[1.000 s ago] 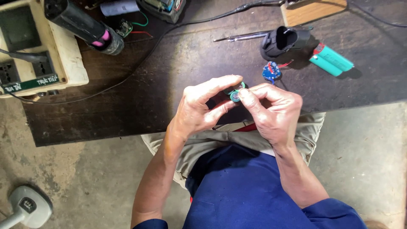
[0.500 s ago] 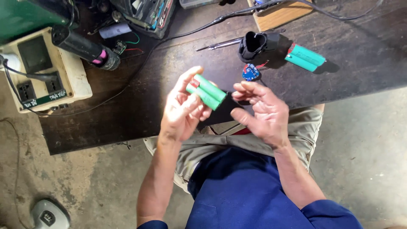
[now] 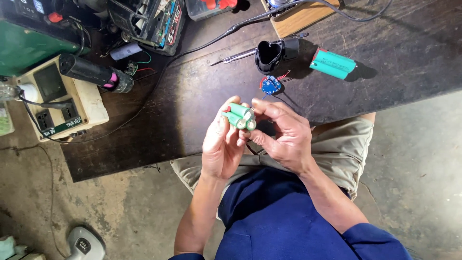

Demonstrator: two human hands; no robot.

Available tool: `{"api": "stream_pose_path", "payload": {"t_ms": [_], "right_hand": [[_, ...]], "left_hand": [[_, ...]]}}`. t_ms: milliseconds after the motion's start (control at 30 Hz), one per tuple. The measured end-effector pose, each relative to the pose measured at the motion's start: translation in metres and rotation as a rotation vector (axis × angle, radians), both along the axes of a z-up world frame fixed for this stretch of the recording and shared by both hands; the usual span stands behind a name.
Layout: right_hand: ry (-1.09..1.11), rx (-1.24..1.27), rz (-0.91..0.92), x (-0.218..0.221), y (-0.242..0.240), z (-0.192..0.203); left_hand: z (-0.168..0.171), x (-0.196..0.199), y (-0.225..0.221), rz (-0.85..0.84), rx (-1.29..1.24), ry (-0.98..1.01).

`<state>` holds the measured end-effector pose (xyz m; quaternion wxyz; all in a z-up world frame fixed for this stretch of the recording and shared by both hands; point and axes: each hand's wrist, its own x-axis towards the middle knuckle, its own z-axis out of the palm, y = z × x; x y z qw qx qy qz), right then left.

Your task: Assembling a lithium-ion battery pack by connecting cells to a BMS board and using scissors for trimming.

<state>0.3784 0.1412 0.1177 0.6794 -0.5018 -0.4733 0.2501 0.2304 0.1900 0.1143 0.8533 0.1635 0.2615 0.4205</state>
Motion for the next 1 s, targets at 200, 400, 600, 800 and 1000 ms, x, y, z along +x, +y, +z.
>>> {"api": "stream_pose_path", "payload": {"t_ms": [200,400,600,800,1000], "right_hand": [[0.118,0.0,0.075,0.003,0.004,0.005],[0.136,-0.002,0.03,-0.006,0.007,-0.01],[-0.13,-0.062,-0.1,-0.013,0.019,-0.013],[-0.155,-0.173,-0.175,-0.009,0.01,0.016],[-0.485,0.063,-0.089,0.056,-0.04,0.033]], "left_hand": [[-0.009,-0.01,0.014,-0.113,0.285,0.228],[0.021,-0.024,0.034,-0.349,0.83,0.595],[0.008,-0.022,0.047,-0.276,1.252,1.076],[0.026,-0.011,0.066,-0.342,1.316,1.02],[0.036,0.005,0.04,-0.216,1.032,1.378]]}}
